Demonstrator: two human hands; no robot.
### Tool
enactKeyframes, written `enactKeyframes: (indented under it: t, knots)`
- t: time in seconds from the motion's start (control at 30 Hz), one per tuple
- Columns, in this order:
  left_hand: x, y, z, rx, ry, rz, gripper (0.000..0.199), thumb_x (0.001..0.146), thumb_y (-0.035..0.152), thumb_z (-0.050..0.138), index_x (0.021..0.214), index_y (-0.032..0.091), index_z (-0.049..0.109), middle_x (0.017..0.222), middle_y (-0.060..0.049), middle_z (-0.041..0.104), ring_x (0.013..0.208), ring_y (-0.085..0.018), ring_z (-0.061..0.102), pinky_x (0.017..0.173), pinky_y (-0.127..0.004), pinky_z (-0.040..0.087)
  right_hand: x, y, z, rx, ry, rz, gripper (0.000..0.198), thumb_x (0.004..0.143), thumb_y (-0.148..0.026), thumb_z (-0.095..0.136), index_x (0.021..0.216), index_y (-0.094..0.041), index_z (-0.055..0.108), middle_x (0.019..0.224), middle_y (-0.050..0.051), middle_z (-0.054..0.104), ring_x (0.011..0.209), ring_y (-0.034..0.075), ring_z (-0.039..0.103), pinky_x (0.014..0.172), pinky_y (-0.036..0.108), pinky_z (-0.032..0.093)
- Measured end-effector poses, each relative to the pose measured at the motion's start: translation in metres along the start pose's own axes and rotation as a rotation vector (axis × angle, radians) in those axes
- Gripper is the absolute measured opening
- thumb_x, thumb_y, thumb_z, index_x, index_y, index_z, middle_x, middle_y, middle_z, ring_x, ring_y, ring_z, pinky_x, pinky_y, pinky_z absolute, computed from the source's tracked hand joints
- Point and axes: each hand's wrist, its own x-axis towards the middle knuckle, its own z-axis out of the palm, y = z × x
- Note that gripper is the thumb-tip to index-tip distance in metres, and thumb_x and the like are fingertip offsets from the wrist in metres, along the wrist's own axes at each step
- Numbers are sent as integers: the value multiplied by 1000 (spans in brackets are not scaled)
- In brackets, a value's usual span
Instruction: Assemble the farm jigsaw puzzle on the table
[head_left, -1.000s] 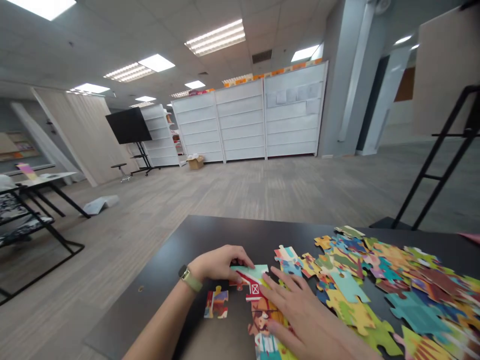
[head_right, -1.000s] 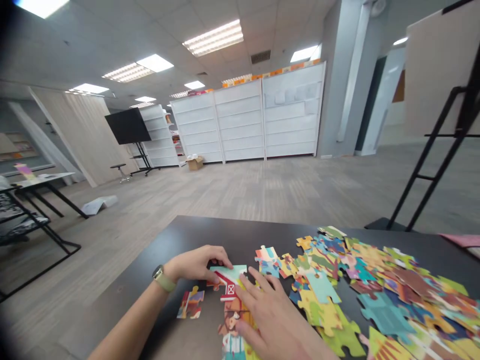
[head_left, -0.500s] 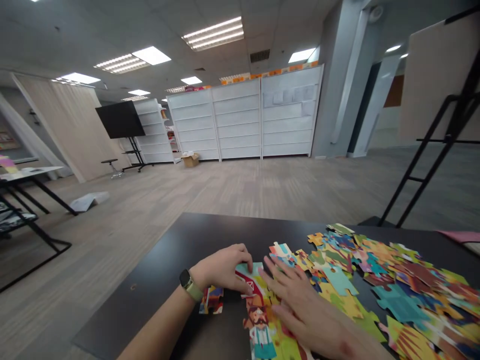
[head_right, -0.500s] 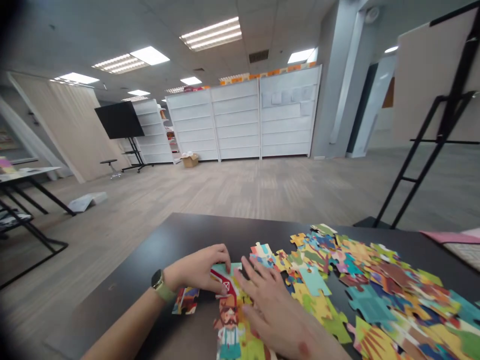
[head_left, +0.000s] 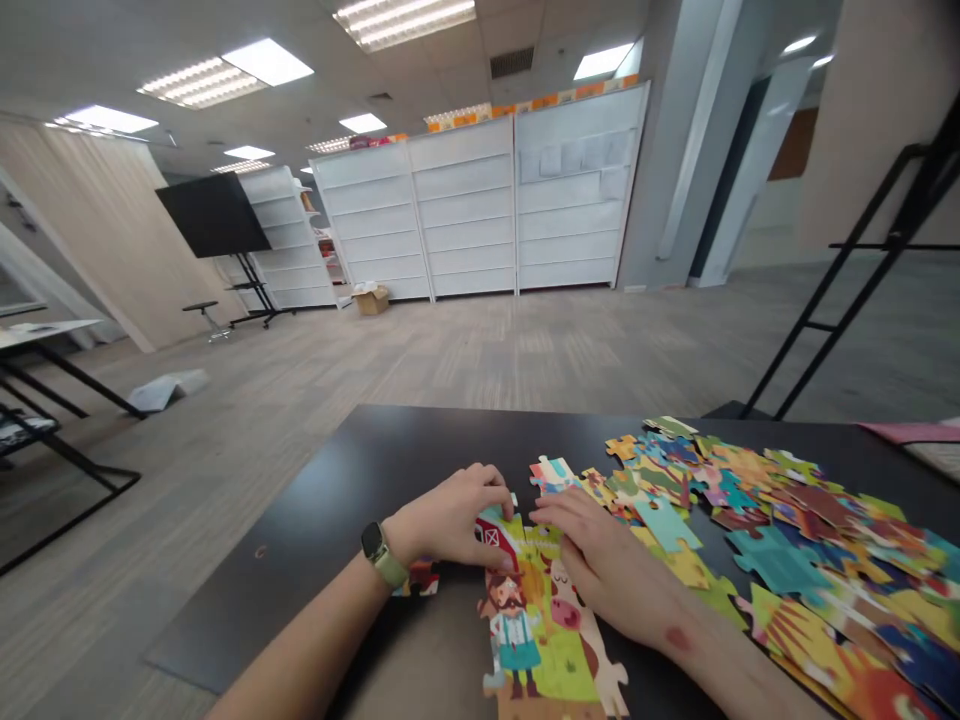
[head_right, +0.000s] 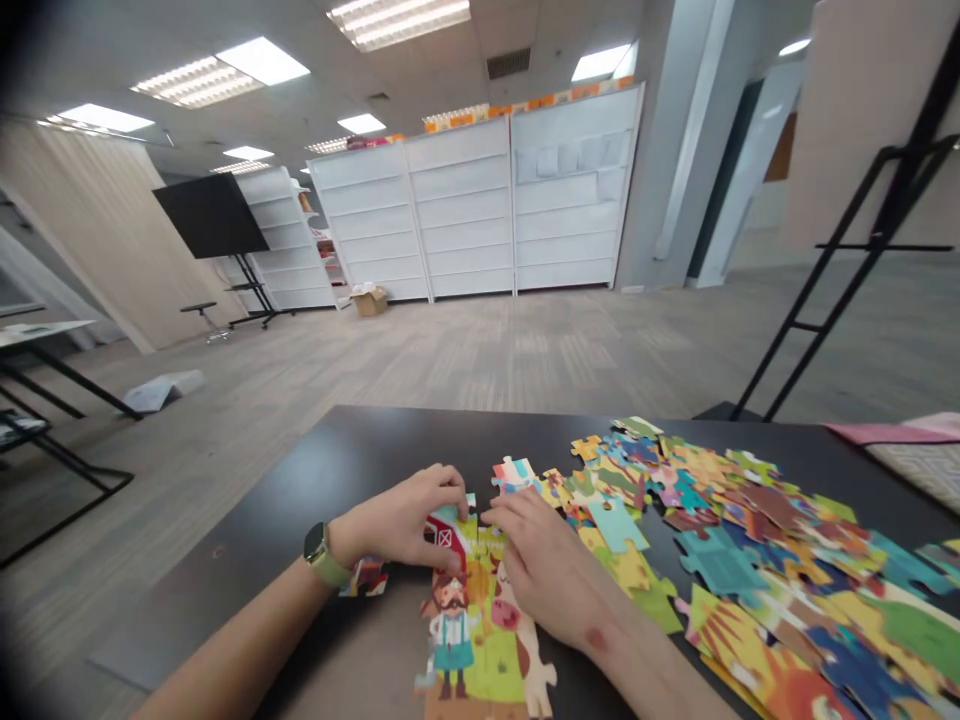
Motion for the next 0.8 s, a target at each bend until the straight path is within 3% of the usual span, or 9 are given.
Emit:
enactKeyframes:
  t: [0.33,0.47,0.6,0.7,0.8]
  knots:
    - [-1,2,1,-21,8,2,53,66,47,91,106,23,66,112,-5,56,101,-25,54,92,-35,47,-1,-10,0,-25,-88,0,34,85,-1,46,90,-20,73,121,8,67,117,24,58,104,41,48]
    - [-4,-3,-6,-94,23,34,33,78,32,82,106,23,66,116,-6,55,109,-24,55,100,-36,45,-1,-11,1,-82,-99,-7,32,82,0,47,90,-20,71,122,9,66,119,26,56,105,45,47]
    - [-7,-13,-18,-123,148,23,16,89,20,66,105,23,65,118,-5,57,113,-21,56,103,-34,43,1,-11,0,-69,-5,-39,46,76,4,45,112,-16,64,132,13,61,128,28,51,111,48,42]
    - [-8,-22,-23,-72,210,-66,13,90,17,60,101,23,65,113,-4,60,107,-19,58,97,-32,45,2,-9,-2,-7,109,-32,46,78,5,42,116,-15,60,128,14,60,126,25,52,109,44,43]
    - [-7,-25,-22,-51,197,-89,12,88,16,58,97,21,65,102,-3,63,95,-19,60,87,-31,47,-1,-11,-1,29,61,-56,29,84,-5,52,106,-18,65,119,10,63,114,24,57,101,40,47]
